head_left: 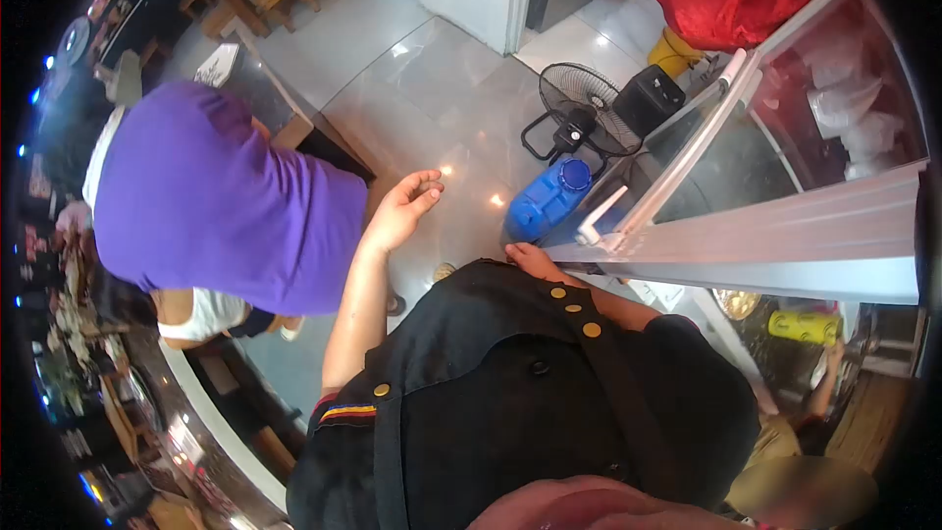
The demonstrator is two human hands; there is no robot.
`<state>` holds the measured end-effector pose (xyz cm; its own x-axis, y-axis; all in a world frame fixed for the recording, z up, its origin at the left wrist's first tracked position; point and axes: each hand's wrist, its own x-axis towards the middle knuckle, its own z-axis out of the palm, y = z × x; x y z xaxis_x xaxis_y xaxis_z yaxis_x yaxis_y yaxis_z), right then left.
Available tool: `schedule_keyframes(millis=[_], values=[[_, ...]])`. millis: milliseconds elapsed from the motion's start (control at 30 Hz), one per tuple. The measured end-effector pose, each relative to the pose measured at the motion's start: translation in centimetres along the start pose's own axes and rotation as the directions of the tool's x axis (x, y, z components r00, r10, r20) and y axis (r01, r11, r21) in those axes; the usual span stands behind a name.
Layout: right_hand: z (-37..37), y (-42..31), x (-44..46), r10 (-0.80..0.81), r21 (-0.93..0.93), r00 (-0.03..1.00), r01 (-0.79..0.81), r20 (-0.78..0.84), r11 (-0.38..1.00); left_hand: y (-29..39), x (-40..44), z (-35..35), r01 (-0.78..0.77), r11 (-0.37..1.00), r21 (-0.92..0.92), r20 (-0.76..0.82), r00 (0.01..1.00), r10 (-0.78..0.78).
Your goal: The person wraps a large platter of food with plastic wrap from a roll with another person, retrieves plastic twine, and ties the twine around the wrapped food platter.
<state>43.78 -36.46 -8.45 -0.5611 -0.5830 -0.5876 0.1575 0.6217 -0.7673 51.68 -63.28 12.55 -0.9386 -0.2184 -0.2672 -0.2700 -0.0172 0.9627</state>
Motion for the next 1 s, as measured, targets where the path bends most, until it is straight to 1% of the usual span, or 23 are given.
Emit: schedule_keyframes(millis=[33,67,100,133,167,200,233,300,333,400,433,467,500,533,567,633,700,767,800,833,900,967,1000], values=[[0.5,-1.7,1.0,-0.007,0.022,1.000,0.008,-0.025,1.000,0.4,1.1,-1.0,-0.065,0.998,-0.010,0.019,0.998,0.065],[0.9,-3.4,1.9,-0.003,0.054,1.000,0.002,0.012,0.999,0.8,1.7,-1.9,-0.037,0.999,-0.001,0.009,0.999,0.037],[1.5,-4.8,2.8,0.005,0.090,0.999,-0.009,0.051,0.996,1.7,2.2,-2.6,-0.045,0.999,0.014,0.041,0.998,0.044],[2.2,-6.0,4.4,0.008,0.117,1.000,-0.011,0.025,0.993,2.6,2.5,-3.4,-0.046,0.999,-0.025,0.039,0.998,0.047],[2.6,-7.6,6.6,-0.031,-0.151,0.999,0.037,0.041,0.988,3.2,3.1,-4.2,-0.046,0.997,-0.061,0.039,0.998,0.048],[3.1,-8.7,8.5,-0.058,-0.409,0.996,0.081,0.068,0.909,3.4,3.8,-5.2,-0.062,0.996,-0.057,0.037,0.997,0.064],[3.5,-10.0,9.3,-0.057,-0.390,0.997,0.070,0.045,0.918,3.5,4.4,-6.3,-0.062,0.997,-0.043,0.065,0.996,0.065],[3.4,-12.3,10.2,-0.140,-0.635,0.982,0.190,0.129,0.749,3.8,5.3,-8.1,-0.106,0.989,-0.107,0.004,0.994,0.107],[3.0,-11.5,12.3,-0.121,-0.680,0.975,0.217,0.186,0.701,3.8,5.4,-8.8,-0.122,0.987,-0.106,-0.013,0.992,0.122],[1.3,-11.0,15.3,-0.036,-0.758,0.971,0.209,0.238,0.619,2.9,5.2,-10.3,-0.140,0.982,-0.130,-0.033,0.990,0.136],[0.1,-11.2,16.3,0.003,-0.774,0.981,0.152,0.195,0.615,2.4,5.1,-11.1,-0.146,0.977,-0.158,-0.058,0.989,0.138],[-1.5,-11.1,17.1,0.043,-0.793,0.988,0.094,0.149,0.602,1.9,5.1,-11.7,-0.145,0.978,-0.147,-0.059,0.989,0.138],[-3.1,-9.5,18.5,0.051,-0.803,0.992,0.066,0.119,0.593,1.3,5.1,-12.2,-0.159,0.977,-0.145,-0.066,0.986,0.150],[-4.7,-7.8,20.0,0.059,-0.812,0.994,0.038,0.089,0.583,0.3,5.0,-12.7,-0.152,0.968,-0.200,-0.089,0.987,0.137],[-6.1,-6.5,21.1,0.103,-0.819,0.993,-0.007,0.064,0.574,-0.8,5.2,-13.0,-0.143,0.956,-0.257,-0.116,0.986,0.116],[-9.2,-4.4,22.2,0.250,-0.818,0.968,-0.114,0.037,0.564,-1.3,5.4,-13.6,-0.081,0.939,-0.335,-0.152,0.988,0.031],[-12.5,-3.5,23.6,0.378,-0.805,0.926,-0.215,0.012,0.553,-0.9,6.9,-13.7,-0.095,0.949,-0.301,-0.175,0.984,0.043],[-15.9,-3.7,26.3,0.445,-0.797,0.896,-0.267,0.002,0.542,-0.8,10.2,-13.8,-0.067,0.904,-0.423,-0.233,0.972,-0.037],[-17.4,-4.5,27.8,0.459,-0.796,0.889,-0.274,0.005,0.540,-1.6,12.5,-14.1,-0.100,0.882,-0.460,-0.255,0.967,-0.023],[-18.5,-5.8,29.7,0.460,-0.794,0.888,-0.269,0.015,0.546,-1.5,14.8,-14.8,-0.106,0.884,-0.455,-0.261,0.965,-0.019],[-21.5,-9.6,34.3,0.421,-0.807,0.907,-0.230,0.025,0.544,-0.2,20.6,-16.1,-0.080,0.907,-0.413,-0.364,0.927,-0.084],[-24.6,-14.4,40.0,0.302,-0.806,0.953,-0.153,0.034,0.572,1.1,26.6,-17.3,-0.060,0.921,-0.384,-0.431,0.894,-0.122],[-26.6,-17.4,42.1,0.223,-0.789,0.975,-0.125,0.015,0.601,1.6,29.7,-17.5,-0.106,0.919,-0.380,-0.438,0.896,-0.078]])
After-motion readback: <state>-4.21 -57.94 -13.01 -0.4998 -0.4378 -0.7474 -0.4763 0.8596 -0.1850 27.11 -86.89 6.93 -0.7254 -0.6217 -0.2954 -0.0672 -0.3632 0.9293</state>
